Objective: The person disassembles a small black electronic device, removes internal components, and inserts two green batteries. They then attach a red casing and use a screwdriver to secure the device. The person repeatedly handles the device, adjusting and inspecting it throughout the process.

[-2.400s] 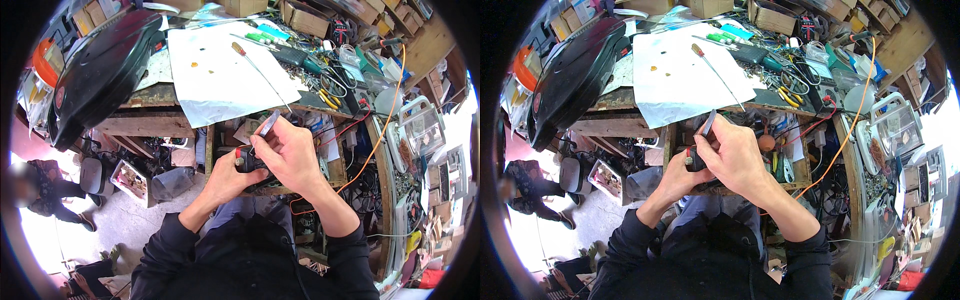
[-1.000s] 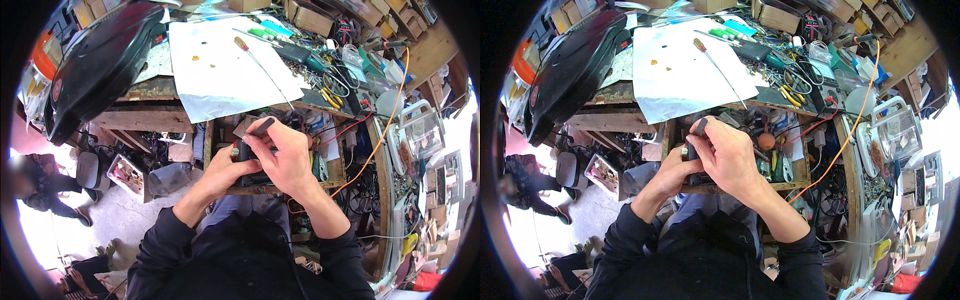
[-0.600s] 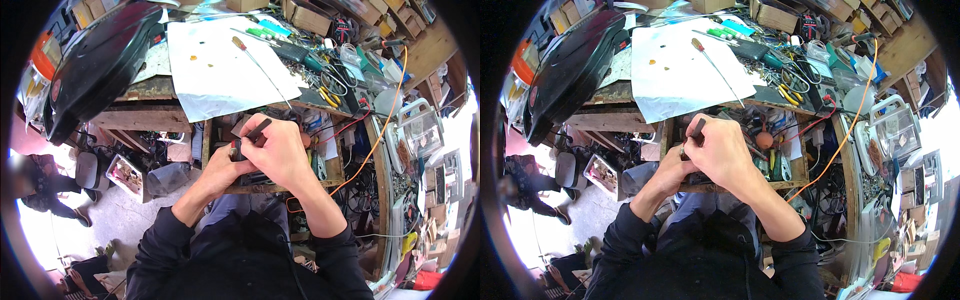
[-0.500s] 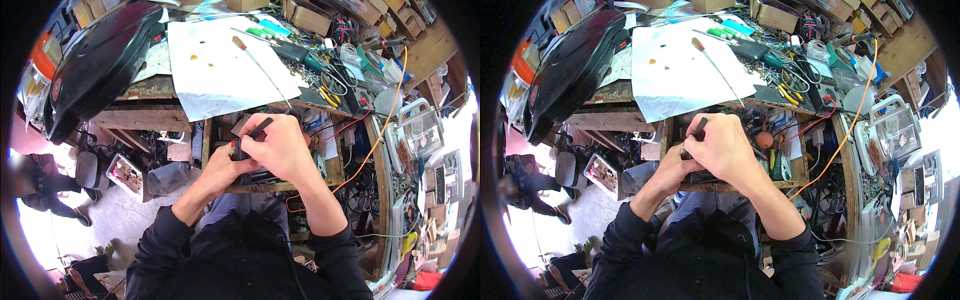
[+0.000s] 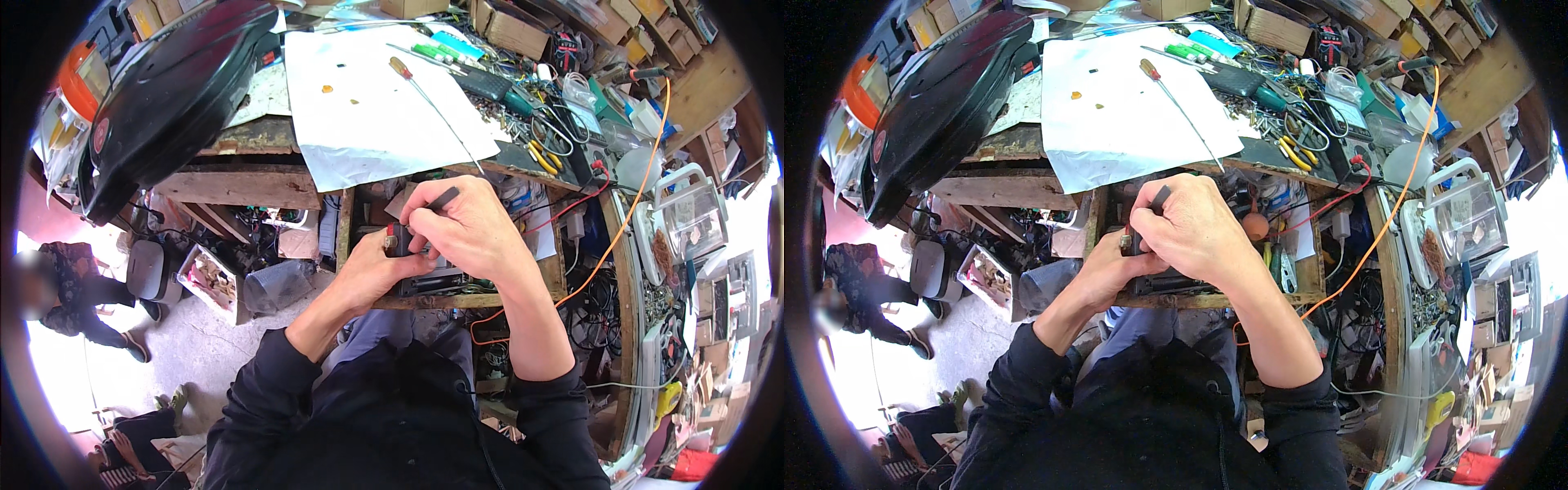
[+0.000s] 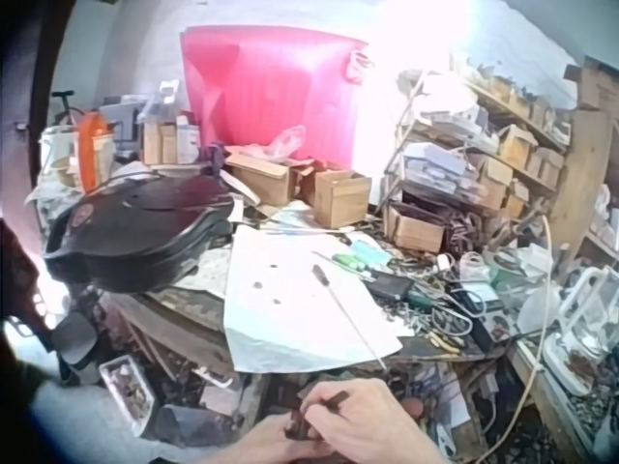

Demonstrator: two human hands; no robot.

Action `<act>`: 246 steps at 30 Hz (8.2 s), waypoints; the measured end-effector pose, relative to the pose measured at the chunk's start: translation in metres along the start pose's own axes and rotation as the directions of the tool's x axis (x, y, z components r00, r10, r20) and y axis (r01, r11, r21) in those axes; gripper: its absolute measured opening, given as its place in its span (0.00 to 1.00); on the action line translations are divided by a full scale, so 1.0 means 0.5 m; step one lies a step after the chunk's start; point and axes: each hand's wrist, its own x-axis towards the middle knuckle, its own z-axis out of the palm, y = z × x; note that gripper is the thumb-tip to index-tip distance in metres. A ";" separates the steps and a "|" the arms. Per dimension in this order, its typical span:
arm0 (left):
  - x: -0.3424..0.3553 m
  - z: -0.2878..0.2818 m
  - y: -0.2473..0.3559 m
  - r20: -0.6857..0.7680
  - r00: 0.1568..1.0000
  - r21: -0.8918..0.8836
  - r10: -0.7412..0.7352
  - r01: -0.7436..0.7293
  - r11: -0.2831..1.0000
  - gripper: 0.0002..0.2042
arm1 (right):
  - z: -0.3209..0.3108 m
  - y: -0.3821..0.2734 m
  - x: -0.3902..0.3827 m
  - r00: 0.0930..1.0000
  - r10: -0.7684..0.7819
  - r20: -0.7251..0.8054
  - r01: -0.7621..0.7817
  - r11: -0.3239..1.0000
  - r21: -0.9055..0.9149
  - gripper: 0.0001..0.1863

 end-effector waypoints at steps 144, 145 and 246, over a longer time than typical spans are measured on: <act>-0.016 -0.003 -0.008 -0.050 0.986 0.066 0.158 -0.155 0.986 0.22 | -0.006 0.010 -0.090 0.616 -0.632 -0.470 0.629 0.754 -0.189 0.07; -0.015 -0.003 -0.008 -0.042 0.986 0.050 0.159 -0.157 0.986 0.22 | -0.010 0.006 -0.088 0.611 -0.648 -0.455 0.622 0.748 -0.229 0.07; -0.021 0.005 0.009 -0.070 0.987 -0.146 0.145 -0.154 0.977 0.36 | -0.071 -0.120 -0.125 0.551 -0.661 -0.509 0.619 0.733 -0.283 0.35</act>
